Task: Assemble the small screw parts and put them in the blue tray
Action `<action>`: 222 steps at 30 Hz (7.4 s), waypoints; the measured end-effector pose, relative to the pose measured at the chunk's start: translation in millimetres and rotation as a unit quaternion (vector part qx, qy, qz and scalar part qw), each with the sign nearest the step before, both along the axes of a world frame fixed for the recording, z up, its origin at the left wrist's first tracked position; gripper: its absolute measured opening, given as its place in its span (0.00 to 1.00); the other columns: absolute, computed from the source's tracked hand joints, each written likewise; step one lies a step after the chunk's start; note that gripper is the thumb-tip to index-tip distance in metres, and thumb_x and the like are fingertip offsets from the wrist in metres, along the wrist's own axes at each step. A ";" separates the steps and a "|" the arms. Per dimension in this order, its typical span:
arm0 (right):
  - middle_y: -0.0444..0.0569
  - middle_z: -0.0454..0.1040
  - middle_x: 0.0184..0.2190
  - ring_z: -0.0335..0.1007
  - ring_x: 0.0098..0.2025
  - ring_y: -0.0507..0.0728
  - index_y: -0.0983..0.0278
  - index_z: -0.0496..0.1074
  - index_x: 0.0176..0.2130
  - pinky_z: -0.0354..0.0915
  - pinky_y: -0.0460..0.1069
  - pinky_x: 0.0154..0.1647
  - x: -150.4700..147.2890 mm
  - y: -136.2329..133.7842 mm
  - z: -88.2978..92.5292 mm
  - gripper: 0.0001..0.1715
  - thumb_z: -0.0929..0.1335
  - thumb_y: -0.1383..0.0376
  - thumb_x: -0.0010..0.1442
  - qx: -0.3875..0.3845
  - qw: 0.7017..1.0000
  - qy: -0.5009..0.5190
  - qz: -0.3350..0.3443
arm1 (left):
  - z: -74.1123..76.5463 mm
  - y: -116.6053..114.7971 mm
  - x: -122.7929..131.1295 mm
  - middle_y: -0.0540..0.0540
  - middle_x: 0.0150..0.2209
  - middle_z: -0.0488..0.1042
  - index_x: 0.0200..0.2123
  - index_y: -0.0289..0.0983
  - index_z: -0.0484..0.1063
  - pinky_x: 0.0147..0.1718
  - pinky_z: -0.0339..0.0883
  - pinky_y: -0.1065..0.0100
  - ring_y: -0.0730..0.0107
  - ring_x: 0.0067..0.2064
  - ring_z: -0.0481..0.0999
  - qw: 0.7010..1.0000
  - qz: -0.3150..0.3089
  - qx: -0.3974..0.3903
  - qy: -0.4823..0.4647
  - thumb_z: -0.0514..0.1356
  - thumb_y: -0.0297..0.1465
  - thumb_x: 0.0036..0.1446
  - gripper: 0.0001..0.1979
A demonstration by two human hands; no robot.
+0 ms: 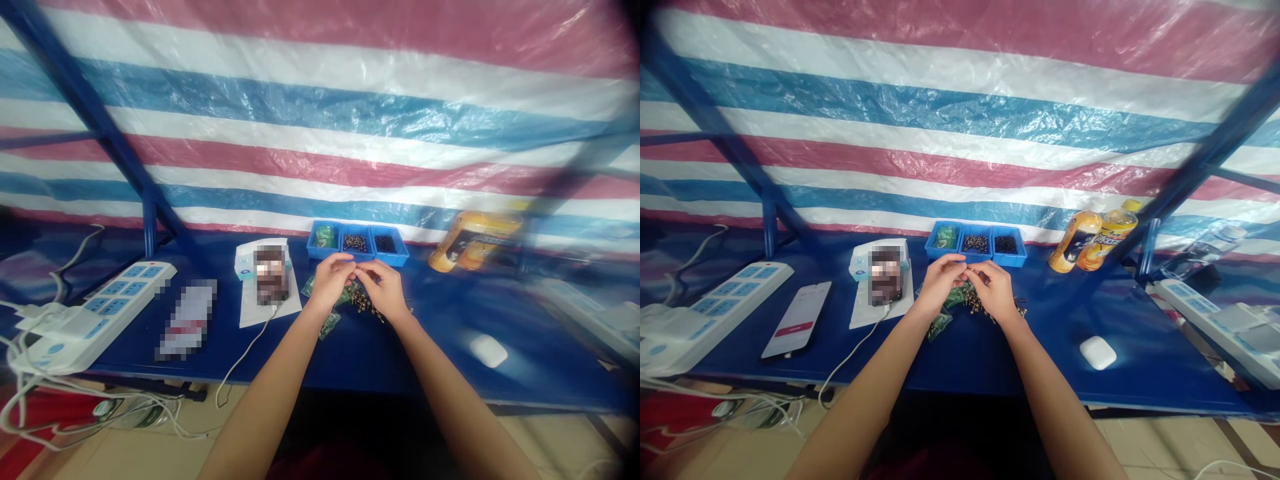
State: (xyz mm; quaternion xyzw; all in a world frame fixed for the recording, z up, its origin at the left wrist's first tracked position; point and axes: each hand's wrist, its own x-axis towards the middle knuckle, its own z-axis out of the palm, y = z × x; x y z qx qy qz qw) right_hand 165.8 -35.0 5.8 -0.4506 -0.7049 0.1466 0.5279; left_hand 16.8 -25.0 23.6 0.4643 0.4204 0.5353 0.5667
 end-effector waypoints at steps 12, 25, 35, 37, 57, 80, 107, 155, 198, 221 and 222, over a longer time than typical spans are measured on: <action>0.49 0.78 0.36 0.71 0.32 0.55 0.60 0.78 0.42 0.67 0.50 0.35 -1.2 3.1 -4.0 0.15 0.68 0.54 0.64 -0.017 0.999 0.040 -0.002 | 2.4 -0.2 1.5 0.48 0.30 0.77 0.39 0.37 0.76 0.33 0.69 0.71 0.72 0.32 0.76 1.000 0.011 -0.008 -0.025 0.66 0.34 0.51 0.12; 0.40 0.62 0.17 0.57 0.22 0.51 0.62 0.62 0.19 0.56 0.48 0.26 2.2 5.8 -5.7 0.30 0.65 0.46 0.63 -0.157 0.986 0.056 -0.010 | -4.3 5.3 2.0 0.47 0.31 0.77 0.41 0.38 0.76 0.29 0.67 0.71 0.72 0.29 0.75 0.997 0.062 0.028 0.032 0.62 0.38 0.56 0.12; 0.45 0.75 0.24 0.65 0.23 0.52 0.66 0.75 0.42 0.64 0.49 0.28 1.4 9.3 -4.9 0.27 0.69 0.45 0.59 -0.195 0.966 0.170 -0.011 | -7.9 5.3 3.4 0.47 0.30 0.77 0.40 0.38 0.77 0.33 0.69 0.69 0.71 0.29 0.76 0.994 0.063 0.050 0.072 0.61 0.37 0.57 0.11; 0.47 0.79 0.30 0.67 0.23 0.53 0.66 0.68 0.58 0.67 0.50 0.29 0.5 10.5 -5.7 0.37 0.70 0.46 0.59 -0.191 0.962 0.194 -0.012 | -7.3 4.8 3.5 0.47 0.30 0.77 0.39 0.38 0.77 0.34 0.69 0.68 0.70 0.29 0.76 0.994 0.062 0.056 0.073 0.61 0.37 0.57 0.10; 0.50 0.79 0.49 0.74 0.50 0.61 0.58 0.76 0.48 0.66 0.54 0.54 0.8 45.8 -4.0 0.15 0.66 0.62 0.64 -0.137 0.973 -0.179 -0.058 | 11.7 43.1 -8.1 0.47 0.43 0.81 0.44 0.43 0.77 0.48 0.69 0.62 0.60 0.45 0.79 0.915 0.057 0.140 0.374 0.59 0.37 0.60 0.11; 0.54 0.66 0.56 0.62 0.54 0.69 0.52 0.71 0.55 0.62 0.60 0.48 39.0 36.9 -15.8 0.23 0.65 0.49 0.64 -0.147 0.915 -0.234 -0.295 | -15.2 28.2 0.3 0.40 0.61 0.65 0.55 0.44 0.73 0.61 0.58 0.42 0.42 0.66 0.56 0.756 0.103 0.261 0.591 0.56 0.36 0.63 0.18; 0.59 0.66 0.54 0.65 0.51 0.68 0.60 0.72 0.51 0.59 0.62 0.49 35.8 42.7 -3.5 0.21 0.66 0.51 0.64 -0.094 0.921 -0.251 -0.282 | -13.9 28.5 0.5 0.38 0.63 0.63 0.57 0.39 0.71 0.66 0.53 0.51 0.50 0.68 0.54 0.768 0.093 0.285 0.566 0.56 0.33 0.63 0.19; 0.47 0.77 0.37 0.73 0.37 0.57 0.60 0.71 0.46 0.67 0.52 0.40 25.1 30.7 -2.6 0.17 0.68 0.54 0.60 -0.127 0.991 -0.022 0.049 | -8.6 33.6 2.3 0.48 0.38 0.81 0.36 0.39 0.79 0.45 0.71 0.65 0.67 0.40 0.80 0.941 -0.011 0.206 0.269 0.59 0.30 0.59 0.07; 0.42 0.72 0.24 0.62 0.22 0.51 0.62 0.73 0.43 0.61 0.48 0.24 34.8 46.4 -17.2 0.24 0.70 0.46 0.56 -0.180 0.957 0.206 -0.096 | -5.5 35.2 -7.2 0.49 0.39 0.81 0.41 0.42 0.78 0.43 0.70 0.66 0.65 0.39 0.79 0.913 0.104 0.156 0.362 0.56 0.31 0.62 0.10; 0.48 0.77 0.41 0.68 0.44 0.61 0.49 0.78 0.50 0.58 0.54 0.43 11.9 21.7 -11.7 0.18 0.64 0.62 0.65 -0.124 0.940 -0.319 -0.006 | -13.7 32.6 -14.7 0.42 0.48 0.79 0.47 0.43 0.76 0.47 0.70 0.61 0.55 0.48 0.79 0.821 0.021 0.158 0.548 0.54 0.29 0.63 0.14; 0.48 0.77 0.41 0.68 0.44 0.61 0.49 0.79 0.49 0.57 0.54 0.44 11.3 21.2 -11.6 0.17 0.64 0.62 0.65 -0.124 0.940 -0.317 -0.003 | -14.0 32.7 -14.4 0.42 0.48 0.79 0.48 0.43 0.76 0.47 0.70 0.61 0.55 0.48 0.79 0.820 0.021 0.157 0.549 0.54 0.29 0.63 0.14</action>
